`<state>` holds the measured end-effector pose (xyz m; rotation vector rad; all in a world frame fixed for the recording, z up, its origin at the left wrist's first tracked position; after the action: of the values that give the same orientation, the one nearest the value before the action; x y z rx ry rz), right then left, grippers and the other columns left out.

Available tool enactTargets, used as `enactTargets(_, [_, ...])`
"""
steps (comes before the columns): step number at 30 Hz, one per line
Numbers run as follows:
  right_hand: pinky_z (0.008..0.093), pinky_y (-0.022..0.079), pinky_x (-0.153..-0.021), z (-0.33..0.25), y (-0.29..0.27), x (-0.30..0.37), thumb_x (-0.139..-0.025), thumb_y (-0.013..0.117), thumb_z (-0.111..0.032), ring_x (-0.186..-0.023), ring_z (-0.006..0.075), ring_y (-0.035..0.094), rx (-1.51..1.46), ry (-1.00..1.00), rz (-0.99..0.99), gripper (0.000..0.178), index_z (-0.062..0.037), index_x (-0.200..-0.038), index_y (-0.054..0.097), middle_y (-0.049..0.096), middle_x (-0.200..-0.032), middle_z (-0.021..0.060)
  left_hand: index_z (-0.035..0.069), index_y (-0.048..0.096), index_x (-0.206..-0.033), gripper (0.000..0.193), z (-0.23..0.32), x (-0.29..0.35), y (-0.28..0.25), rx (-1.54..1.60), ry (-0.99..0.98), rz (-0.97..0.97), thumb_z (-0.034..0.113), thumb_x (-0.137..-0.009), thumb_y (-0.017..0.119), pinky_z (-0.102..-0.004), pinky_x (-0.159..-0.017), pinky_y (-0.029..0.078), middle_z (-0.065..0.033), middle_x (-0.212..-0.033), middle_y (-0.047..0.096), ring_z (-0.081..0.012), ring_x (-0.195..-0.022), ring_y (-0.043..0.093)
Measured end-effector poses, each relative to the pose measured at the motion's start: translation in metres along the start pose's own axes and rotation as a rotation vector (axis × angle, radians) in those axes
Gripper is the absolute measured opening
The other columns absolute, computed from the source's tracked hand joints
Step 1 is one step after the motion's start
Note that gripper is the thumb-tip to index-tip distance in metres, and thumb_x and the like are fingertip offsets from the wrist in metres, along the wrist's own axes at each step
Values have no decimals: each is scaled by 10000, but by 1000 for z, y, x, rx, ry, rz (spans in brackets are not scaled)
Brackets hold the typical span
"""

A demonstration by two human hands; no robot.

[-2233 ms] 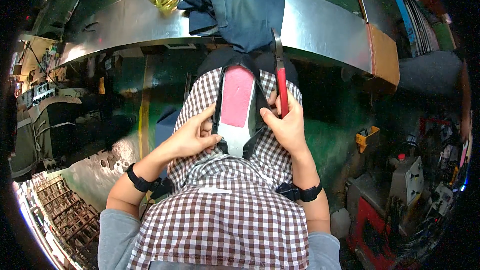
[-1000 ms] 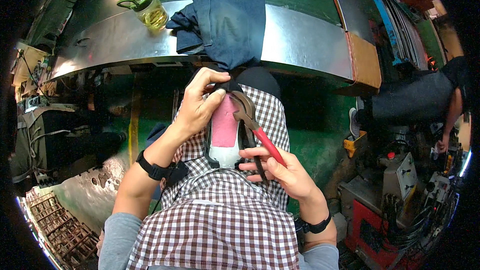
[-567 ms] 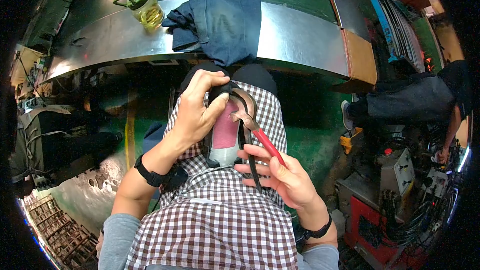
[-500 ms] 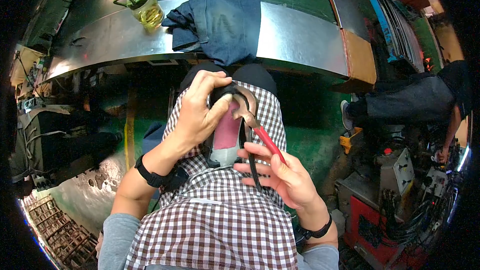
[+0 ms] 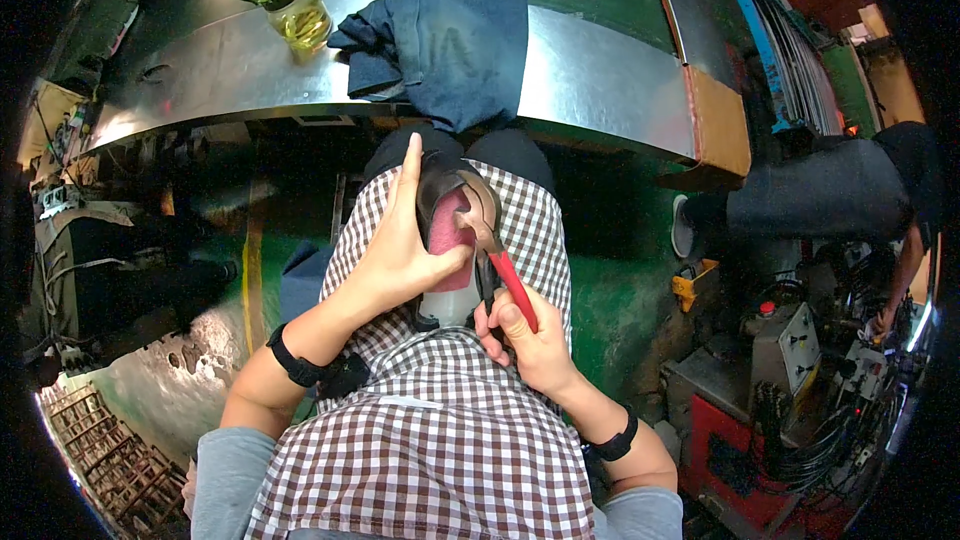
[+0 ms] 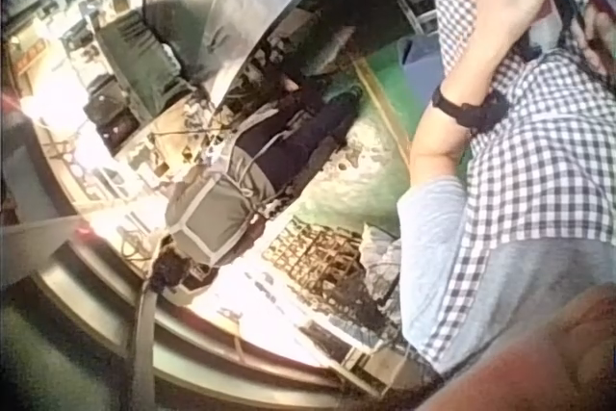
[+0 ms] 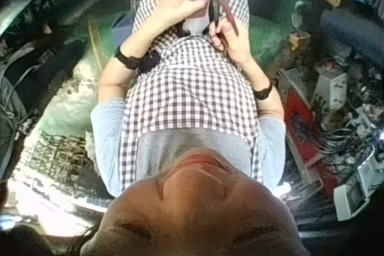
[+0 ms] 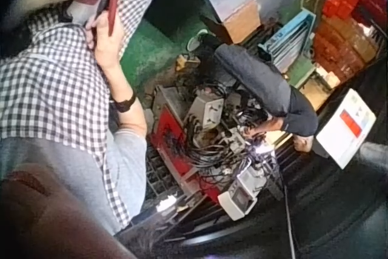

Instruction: Pull and secure a shoe upper to a last using pliers in a factory setting.

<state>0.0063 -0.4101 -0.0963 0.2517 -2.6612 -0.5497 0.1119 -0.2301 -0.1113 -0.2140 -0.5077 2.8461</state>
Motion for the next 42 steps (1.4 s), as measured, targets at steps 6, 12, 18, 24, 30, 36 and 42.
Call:
enactTargets(6, [194, 379, -495, 27, 1, -6, -991, 576, -457, -579, 75, 492, 169, -131, 74, 435, -44, -895, 483, 586, -839, 97, -54, 8, -1568, 1211, -4, 1, -4, 39, -112, -47, 168, -672, 792, -357, -1147, 334, -285, -1443, 421, -332, -1359, 440])
enactTargets(12, [210, 411, -502, 63, -9, -14, -1010, 572, -393, -576, 76, 522, 292, -329, 128, 404, 10, -1020, 550, 597, -797, 39, -47, 20, -1569, 1221, -1, 2, -4, -15, -107, -33, 168, -650, 795, -366, -1129, 366, -300, -1459, 401, -361, -1335, 469])
enactTargets(18, [249, 453, -526, 78, -12, -17, -1012, 576, -376, -584, 105, 566, 415, -460, 203, 408, 31, -976, 568, 600, -735, 50, -12, 7, -1579, 1233, -1, 7, 1, -27, -97, 13, 158, -647, 796, -384, -1096, 403, -302, -1456, 400, -374, -1300, 500])
enactTargets(24, [322, 545, -778, 53, -36, 5, -1010, 568, -396, -894, 240, 684, 445, -334, -82, 454, 55, -1013, 622, 665, -1009, 171, -36, -31, -1569, 1340, 9, 28, -7, -19, 10, 3, 153, -600, 876, -418, -1053, 432, -239, -1320, 508, -350, -1201, 558])
enactTargets(30, [417, 541, -806, 29, -41, 41, -988, 601, -381, -966, 352, 662, 708, -580, -232, 457, 73, -1033, 635, 635, -1098, 281, -110, -77, -1528, 1357, 26, 68, 1, -162, 378, 64, 165, -635, 908, -508, -1006, 439, -330, -1325, 490, -438, -1182, 556])
enactTargets(36, [436, 468, -990, 24, -33, 61, -1007, 532, -458, -1077, 339, 651, 612, -387, -237, 574, 63, -1224, 636, 625, -1229, 260, -147, -31, -1513, 1331, 40, 67, 9, -283, 394, 98, 178, -636, 916, -521, -955, 443, -339, -1294, 490, -442, -1129, 562])
enactTargets(42, [459, 461, -1074, -2, -15, 51, -1010, 489, -509, -1204, 360, 615, 110, 72, -244, 707, 115, -1341, 503, 573, -1332, 264, -87, -2, -1544, 1354, 30, 39, 1, -177, 133, 35, 155, -575, 912, -442, -1049, 441, -333, -1416, 385, -447, -1255, 501])
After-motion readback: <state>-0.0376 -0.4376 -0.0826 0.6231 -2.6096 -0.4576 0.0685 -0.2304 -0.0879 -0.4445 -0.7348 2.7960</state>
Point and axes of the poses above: each hand's wrist, its own x-axis away from the middle knuckle, its own y-axis out of the palm, z = x × y, the point moved 2 cm from there along -x, towards the middle knuckle
